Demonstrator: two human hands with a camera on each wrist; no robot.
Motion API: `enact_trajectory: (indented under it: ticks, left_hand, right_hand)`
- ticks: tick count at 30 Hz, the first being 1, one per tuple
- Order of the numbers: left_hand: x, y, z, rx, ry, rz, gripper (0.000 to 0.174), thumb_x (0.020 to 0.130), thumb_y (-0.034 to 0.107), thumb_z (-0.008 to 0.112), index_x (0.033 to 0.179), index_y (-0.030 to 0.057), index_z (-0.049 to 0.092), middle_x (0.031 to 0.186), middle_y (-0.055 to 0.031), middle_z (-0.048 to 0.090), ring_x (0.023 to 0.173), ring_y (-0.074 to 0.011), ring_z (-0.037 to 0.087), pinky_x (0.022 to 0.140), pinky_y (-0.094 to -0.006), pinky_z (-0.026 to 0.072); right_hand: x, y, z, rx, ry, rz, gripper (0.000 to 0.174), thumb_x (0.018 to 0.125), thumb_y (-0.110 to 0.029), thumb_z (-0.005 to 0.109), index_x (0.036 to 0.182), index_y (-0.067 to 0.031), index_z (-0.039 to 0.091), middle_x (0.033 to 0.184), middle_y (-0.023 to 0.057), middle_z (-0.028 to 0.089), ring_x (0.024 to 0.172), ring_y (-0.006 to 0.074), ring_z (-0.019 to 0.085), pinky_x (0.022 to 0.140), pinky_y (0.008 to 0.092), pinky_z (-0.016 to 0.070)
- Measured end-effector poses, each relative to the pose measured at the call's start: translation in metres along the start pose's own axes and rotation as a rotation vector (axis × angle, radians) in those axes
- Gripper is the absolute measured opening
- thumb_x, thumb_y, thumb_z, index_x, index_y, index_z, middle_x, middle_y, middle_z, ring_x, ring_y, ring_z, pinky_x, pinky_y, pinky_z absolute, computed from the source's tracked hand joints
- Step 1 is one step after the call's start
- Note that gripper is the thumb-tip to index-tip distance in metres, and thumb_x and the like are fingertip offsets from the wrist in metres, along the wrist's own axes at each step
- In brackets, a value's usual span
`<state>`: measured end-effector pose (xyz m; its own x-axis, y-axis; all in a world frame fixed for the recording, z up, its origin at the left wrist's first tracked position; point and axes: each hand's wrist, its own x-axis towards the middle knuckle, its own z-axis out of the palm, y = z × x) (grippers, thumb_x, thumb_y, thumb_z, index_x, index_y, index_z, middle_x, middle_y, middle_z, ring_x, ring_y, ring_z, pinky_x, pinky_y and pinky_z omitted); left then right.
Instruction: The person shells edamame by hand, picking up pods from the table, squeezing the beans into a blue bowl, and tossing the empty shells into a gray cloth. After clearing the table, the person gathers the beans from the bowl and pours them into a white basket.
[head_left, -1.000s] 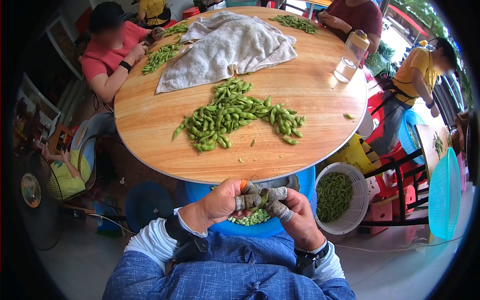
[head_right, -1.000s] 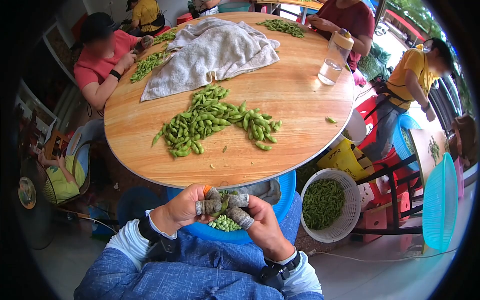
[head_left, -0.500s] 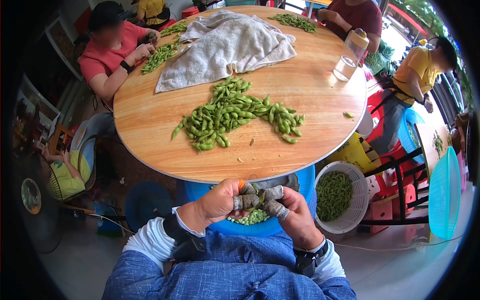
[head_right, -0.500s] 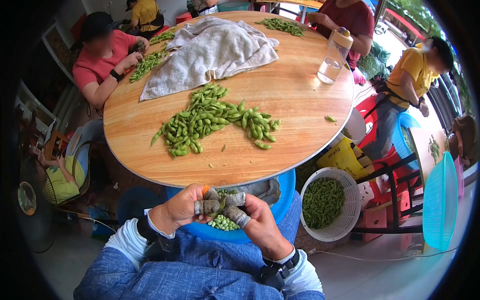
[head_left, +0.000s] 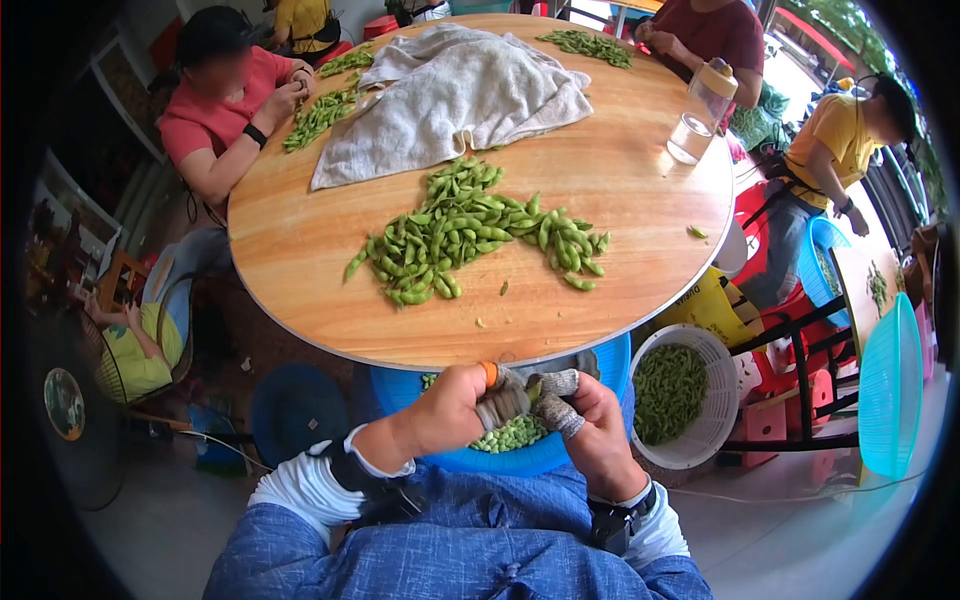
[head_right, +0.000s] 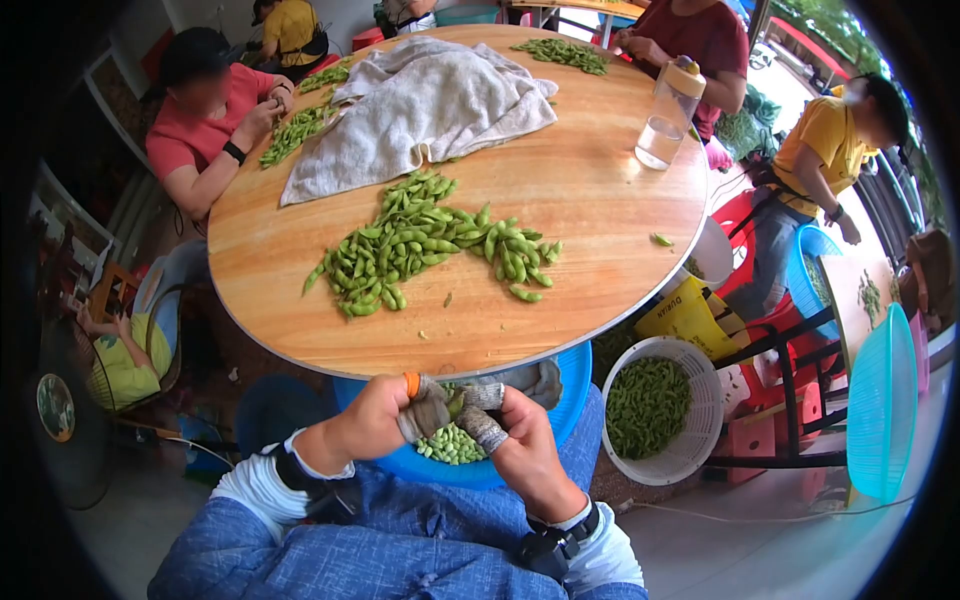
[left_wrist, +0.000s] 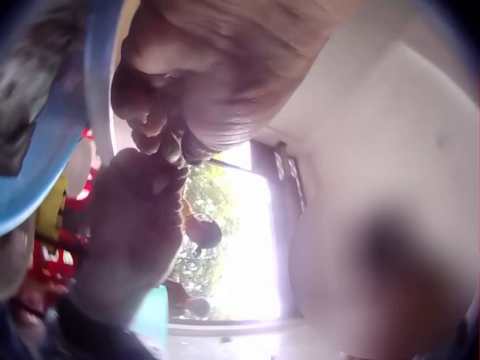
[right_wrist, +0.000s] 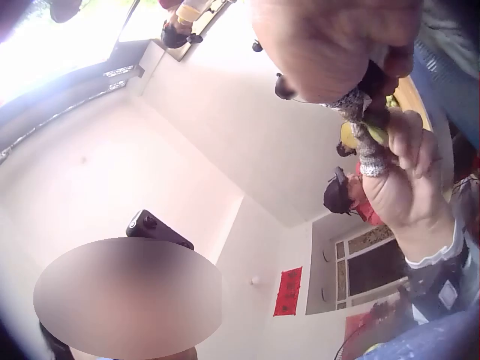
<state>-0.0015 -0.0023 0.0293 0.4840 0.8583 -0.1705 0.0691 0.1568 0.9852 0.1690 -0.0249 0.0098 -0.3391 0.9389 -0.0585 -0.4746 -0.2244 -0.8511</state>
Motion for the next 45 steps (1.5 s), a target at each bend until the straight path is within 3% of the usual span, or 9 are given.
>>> enact_trajectory:
  ticks: [3,4,13,16,19,22,25,40,45]
  left_hand:
    - [-0.005,-0.005,0.000,0.902,0.103,0.446,0.022,0.071,0.013,0.060,0.083,-0.0041,0.053,0.074,-0.0121,0.055,0.067,-0.0262,0.056,0.060,-0.0346,0.0451]
    - [-0.007,-0.007,0.000,1.003,0.081,0.402,0.028,0.065,0.012,0.059,0.088,-0.0032,0.053,0.076,-0.0180,0.054,0.070,-0.0342,0.054,0.061,-0.0403,0.0443]
    - [-0.005,-0.024,0.004,0.350,0.129,0.387,0.025,0.082,0.020,0.050,0.094,-0.0023,0.053,0.078,-0.0171,0.058,0.074,-0.0276,0.057,0.064,-0.0304,0.0438]
    - [-0.004,-0.017,0.001,0.058,-0.019,0.125,0.028,0.081,0.024,0.053,0.094,-0.0020,0.054,0.077,-0.0164,0.057,0.072,-0.0255,0.057,0.065,-0.0278,0.0431]
    - [-0.001,-0.007,0.007,0.078,-0.018,0.244,0.030,0.080,0.026,0.055,0.091,-0.0016,0.055,0.077,-0.0165,0.058,0.072,-0.0273,0.057,0.065,-0.0301,0.0441]
    - [0.001,-0.018,-0.001,0.733,0.036,0.472,0.026,0.075,0.022,0.057,0.085,-0.0014,0.054,0.075,-0.0168,0.056,0.072,-0.0299,0.056,0.063,-0.0335,0.0449]
    - [-0.005,-0.002,0.000,1.008,-0.058,0.294,0.019,0.068,0.014,0.057,0.078,-0.0016,0.053,0.071,-0.0173,0.053,0.071,-0.0314,0.055,0.060,-0.0378,0.0448]
    - [-0.007,0.008,0.003,1.191,0.037,0.425,0.021,0.052,0.004,0.056,0.072,-0.0033,0.053,0.074,-0.0157,0.053,0.068,-0.0304,0.055,0.056,-0.0385,0.0446]
    - [-0.007,0.004,0.004,1.312,0.043,0.496,0.012,0.069,0.011,0.053,0.068,0.0001,0.049,0.066,-0.0117,0.050,0.063,-0.0236,0.054,0.052,-0.0334,0.0453]
  right_hand:
    - [-0.001,-0.005,0.001,-0.035,0.029,0.035,0.023,0.081,-0.008,0.056,0.101,0.0023,0.053,0.094,0.0045,0.058,0.085,0.0102,0.054,0.078,0.0242,0.0424]
    - [0.000,-0.005,0.001,-0.063,0.019,0.051,0.022,0.081,-0.008,0.056,0.100,0.0022,0.053,0.094,0.0044,0.059,0.084,0.0101,0.054,0.077,0.0240,0.0426]
    - [0.002,0.020,-0.011,0.168,-0.063,-0.006,0.022,0.079,-0.009,0.058,0.098,0.0018,0.055,0.092,0.0031,0.059,0.083,0.0095,0.054,0.075,0.0229,0.0430]
    - [0.003,0.018,-0.011,0.106,-0.039,-0.017,0.022,0.080,-0.009,0.057,0.099,0.0023,0.054,0.093,0.0038,0.059,0.083,0.0100,0.055,0.075,0.0234,0.0432]
    - [0.002,0.006,-0.008,0.035,-0.041,0.030,0.022,0.081,-0.008,0.056,0.100,0.0032,0.053,0.094,0.0048,0.059,0.084,0.0106,0.055,0.076,0.0242,0.0435]
    - [0.000,0.000,-0.006,0.030,-0.068,0.076,0.023,0.081,-0.008,0.055,0.101,0.0041,0.051,0.095,0.0055,0.058,0.084,0.0109,0.054,0.077,0.0246,0.0434]
    - [0.001,0.004,-0.008,0.017,-0.065,0.072,0.024,0.081,-0.008,0.054,0.102,0.0043,0.051,0.095,0.0054,0.058,0.085,0.0107,0.054,0.077,0.0243,0.0434]
    - [-0.001,0.001,-0.005,-0.080,-0.025,0.081,0.023,0.082,-0.007,0.053,0.102,0.0039,0.052,0.096,0.0044,0.058,0.086,0.0096,0.053,0.077,0.0234,0.0419]
    - [-0.001,0.001,-0.005,-0.113,-0.002,0.087,0.021,0.081,-0.004,0.052,0.101,0.0037,0.052,0.095,0.0039,0.058,0.086,0.0092,0.052,0.078,0.0232,0.0414]
